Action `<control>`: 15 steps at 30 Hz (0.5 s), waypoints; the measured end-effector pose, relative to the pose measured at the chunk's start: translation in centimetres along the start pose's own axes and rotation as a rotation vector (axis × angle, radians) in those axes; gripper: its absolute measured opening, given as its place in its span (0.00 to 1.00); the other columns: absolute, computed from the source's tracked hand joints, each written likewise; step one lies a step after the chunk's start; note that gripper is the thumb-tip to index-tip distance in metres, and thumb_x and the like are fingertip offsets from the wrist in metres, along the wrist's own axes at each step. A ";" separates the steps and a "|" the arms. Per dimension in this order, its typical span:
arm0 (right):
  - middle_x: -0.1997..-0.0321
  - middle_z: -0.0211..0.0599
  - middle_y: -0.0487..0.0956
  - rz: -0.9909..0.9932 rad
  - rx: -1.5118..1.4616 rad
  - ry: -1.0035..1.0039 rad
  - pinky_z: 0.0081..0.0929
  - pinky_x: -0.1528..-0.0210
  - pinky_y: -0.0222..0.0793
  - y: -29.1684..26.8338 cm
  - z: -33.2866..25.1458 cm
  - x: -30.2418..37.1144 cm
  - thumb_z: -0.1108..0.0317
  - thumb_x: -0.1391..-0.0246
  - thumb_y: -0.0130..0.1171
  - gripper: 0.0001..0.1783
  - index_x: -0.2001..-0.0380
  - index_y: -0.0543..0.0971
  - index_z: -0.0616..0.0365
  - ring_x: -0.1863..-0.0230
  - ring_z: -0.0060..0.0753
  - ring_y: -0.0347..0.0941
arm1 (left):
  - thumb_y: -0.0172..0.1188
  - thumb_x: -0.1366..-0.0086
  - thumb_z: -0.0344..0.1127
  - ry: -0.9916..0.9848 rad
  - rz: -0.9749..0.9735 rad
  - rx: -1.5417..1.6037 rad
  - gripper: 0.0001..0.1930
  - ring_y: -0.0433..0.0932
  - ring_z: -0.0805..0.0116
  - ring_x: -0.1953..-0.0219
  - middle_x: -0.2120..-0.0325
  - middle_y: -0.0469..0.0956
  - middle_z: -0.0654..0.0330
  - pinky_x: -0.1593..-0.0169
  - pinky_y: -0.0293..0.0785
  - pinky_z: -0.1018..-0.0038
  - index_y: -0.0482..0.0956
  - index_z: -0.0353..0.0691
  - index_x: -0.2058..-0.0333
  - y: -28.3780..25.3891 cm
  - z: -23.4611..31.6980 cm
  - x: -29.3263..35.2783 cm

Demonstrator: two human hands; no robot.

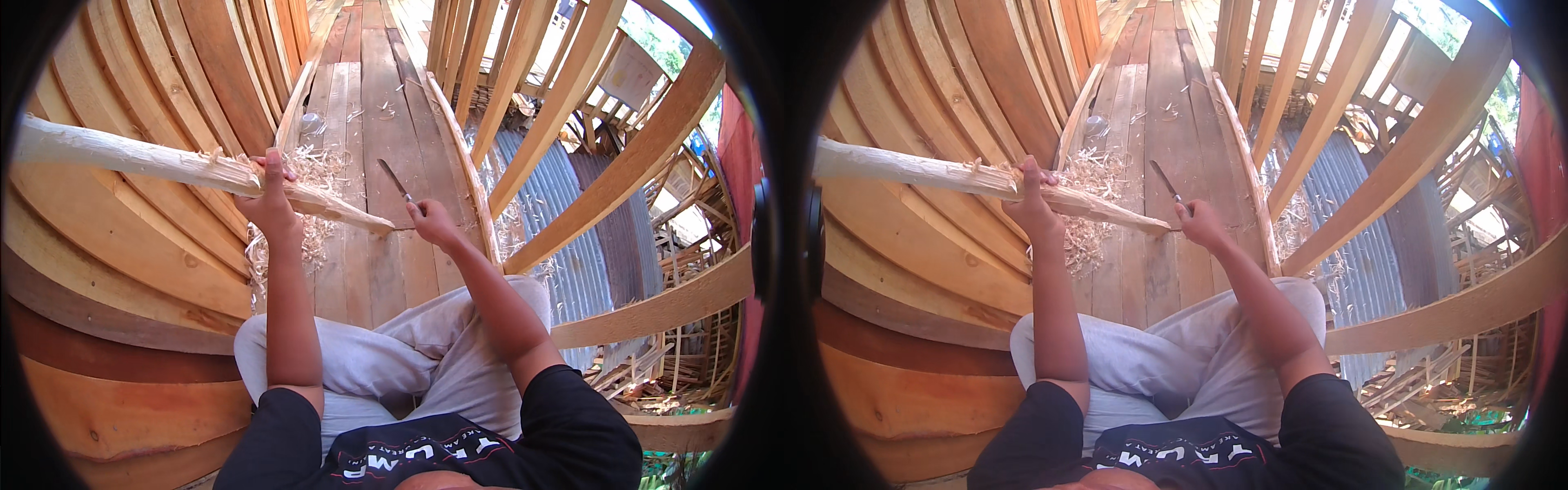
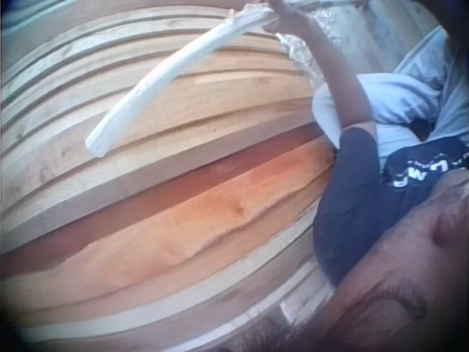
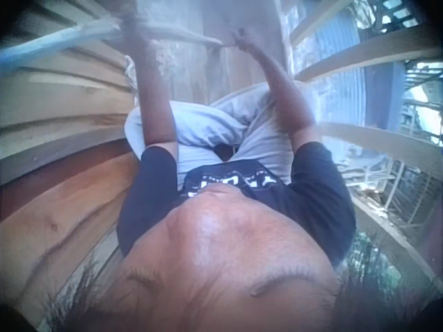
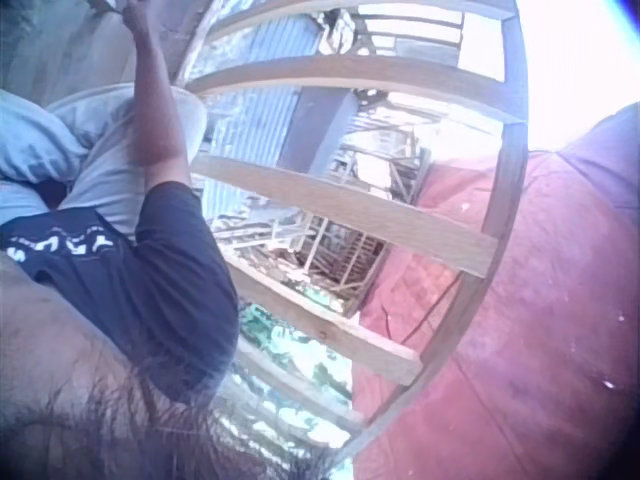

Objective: The person sits cross-legged and uses a knife to carve a long piece of wood, peeling away shavings and shaping the end into a point. The person rotates the wood and continues carving along its length.

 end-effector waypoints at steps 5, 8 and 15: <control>0.69 0.44 0.79 0.029 -0.089 -0.072 0.32 0.59 0.70 2.3 -0.5 -0.8 0.64 0.50 0.64 0.17 0.61 0.76 0.65 0.64 0.34 0.76 | 0.58 0.38 0.29 0.066 -0.039 0.019 0.06 0.71 0.72 0.76 0.79 0.71 0.62 0.67 0.71 0.76 0.73 0.35 0.63 1.0 1.0 0.0; 0.69 0.43 0.79 -0.153 -0.132 0.012 0.33 0.60 0.71 4.8 0.2 -1.4 0.66 0.50 0.63 0.15 0.62 0.76 0.64 0.65 0.36 0.77 | 0.58 0.37 0.30 0.005 -0.140 0.039 0.14 0.72 0.73 0.71 0.77 0.72 0.62 0.66 0.70 0.75 0.73 0.30 0.54 1.9 0.6 -0.3; 0.75 0.38 0.76 -0.149 0.034 -0.027 0.27 0.76 0.68 6.8 0.0 -2.3 0.70 0.50 0.62 0.13 0.62 0.74 0.63 0.76 0.25 0.73 | 0.60 0.39 0.27 -0.152 -0.228 -0.065 0.08 0.76 0.65 0.61 0.65 0.72 0.61 0.46 0.76 0.57 0.70 0.38 0.63 1.1 -1.6 -1.3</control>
Point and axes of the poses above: each hand's wrist, its own x-axis away from the middle knuckle, its own y-axis out of the palm, z = x × y, the point moved 8 cm from there along -x, towards the middle knuckle
